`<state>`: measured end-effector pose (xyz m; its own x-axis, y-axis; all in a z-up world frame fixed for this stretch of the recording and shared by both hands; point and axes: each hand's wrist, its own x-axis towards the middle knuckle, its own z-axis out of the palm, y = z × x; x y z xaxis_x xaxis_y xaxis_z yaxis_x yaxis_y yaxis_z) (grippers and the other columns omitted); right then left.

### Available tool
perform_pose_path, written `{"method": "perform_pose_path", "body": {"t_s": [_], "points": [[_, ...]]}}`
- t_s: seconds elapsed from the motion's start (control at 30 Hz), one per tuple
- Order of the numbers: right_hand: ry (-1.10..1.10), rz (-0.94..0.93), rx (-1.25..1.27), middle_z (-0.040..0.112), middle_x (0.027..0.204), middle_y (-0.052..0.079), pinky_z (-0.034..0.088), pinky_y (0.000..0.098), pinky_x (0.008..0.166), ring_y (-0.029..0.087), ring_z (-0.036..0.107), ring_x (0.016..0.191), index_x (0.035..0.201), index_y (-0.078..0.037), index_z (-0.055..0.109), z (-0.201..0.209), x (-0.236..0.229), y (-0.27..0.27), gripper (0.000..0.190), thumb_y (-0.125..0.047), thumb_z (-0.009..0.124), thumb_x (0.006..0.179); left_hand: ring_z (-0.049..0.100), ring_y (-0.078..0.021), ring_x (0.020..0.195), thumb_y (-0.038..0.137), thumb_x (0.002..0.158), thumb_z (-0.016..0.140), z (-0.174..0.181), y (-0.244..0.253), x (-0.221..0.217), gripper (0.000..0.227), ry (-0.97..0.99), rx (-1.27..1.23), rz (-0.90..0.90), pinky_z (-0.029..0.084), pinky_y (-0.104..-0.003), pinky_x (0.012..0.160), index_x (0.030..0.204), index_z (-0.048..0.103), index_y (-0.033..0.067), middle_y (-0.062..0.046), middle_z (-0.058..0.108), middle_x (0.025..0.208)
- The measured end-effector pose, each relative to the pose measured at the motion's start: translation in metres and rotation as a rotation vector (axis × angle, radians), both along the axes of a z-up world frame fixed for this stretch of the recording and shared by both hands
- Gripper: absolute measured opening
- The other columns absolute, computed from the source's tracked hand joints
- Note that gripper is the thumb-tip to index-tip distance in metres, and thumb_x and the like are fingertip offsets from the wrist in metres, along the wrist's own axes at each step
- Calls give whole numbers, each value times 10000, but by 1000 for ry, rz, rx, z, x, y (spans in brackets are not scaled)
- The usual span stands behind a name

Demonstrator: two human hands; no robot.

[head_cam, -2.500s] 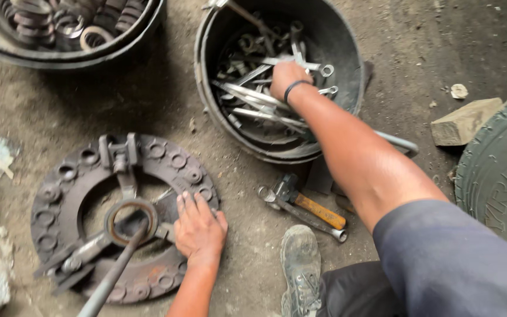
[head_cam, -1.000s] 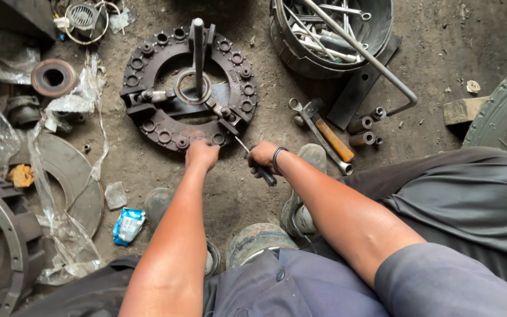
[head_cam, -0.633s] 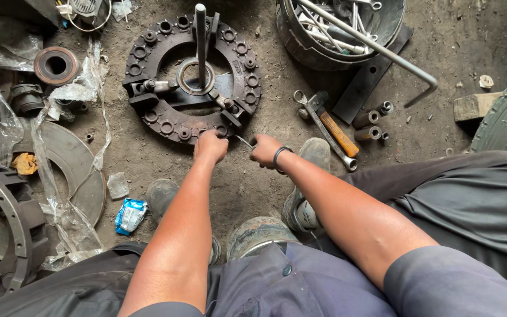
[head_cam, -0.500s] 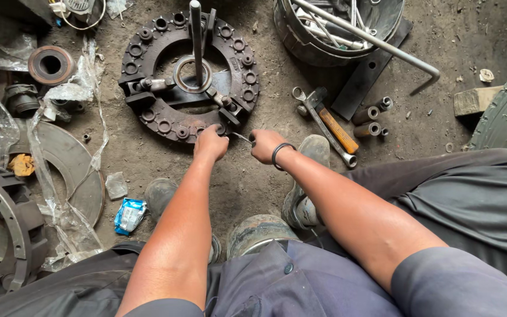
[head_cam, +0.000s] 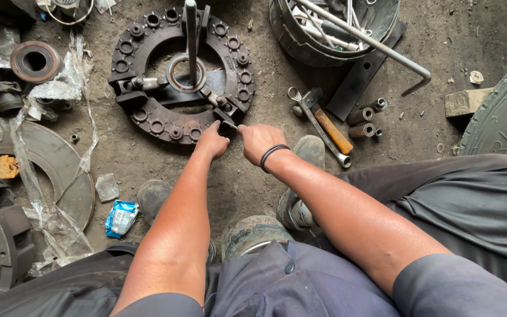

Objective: The person places metal springs into the slots of a circular mechanical component. They then use a wrench to tighten bolts on the component, securing the springs in place.

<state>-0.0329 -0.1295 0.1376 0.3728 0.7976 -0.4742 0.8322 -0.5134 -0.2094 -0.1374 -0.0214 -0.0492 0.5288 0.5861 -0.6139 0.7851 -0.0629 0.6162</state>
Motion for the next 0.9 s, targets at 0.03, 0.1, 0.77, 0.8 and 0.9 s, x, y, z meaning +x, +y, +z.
{"method": "perform_pose_path", "body": {"t_s": [0.03,0.1,0.77,0.8,0.9], "points": [[-9,13,8,732,930,210,563,528,786,402,712,910,1198,-167,685,-1,-3,-1,354,-103,544,880,550,-338,1347,166,814,694,-4,0,0,779,-14,-9,7,432,-388,1112,1545,425,129,-205,569,1450],[-19,22,16,731,899,203,562,535,765,405,713,887,1183,-160,679,-3,-8,-3,332,-98,537,890,562,-336,1340,140,800,683,-8,0,-1,778,-31,-27,21,441,-380,1106,1540,440,129,-208,580,1439],[40,-76,56,716,937,226,541,535,786,421,687,908,1194,-158,680,-1,-4,-19,392,-74,534,840,660,-348,1153,224,835,739,15,15,-1,467,-93,150,174,504,-413,998,1300,702,206,-168,707,1227],[22,-55,67,710,946,232,544,533,783,427,686,903,1187,-147,680,-1,-6,-20,381,-76,540,840,664,-341,1149,235,847,742,21,15,1,444,-85,140,184,506,-412,994,1288,709,205,-166,712,1223],[-14,-4,81,694,972,244,551,527,776,438,687,893,1167,-123,683,-4,-10,-24,355,-79,553,839,679,-322,1122,259,870,749,28,15,0,375,-56,110,214,513,-407,974,1241,736,204,-153,726,1200]]}}
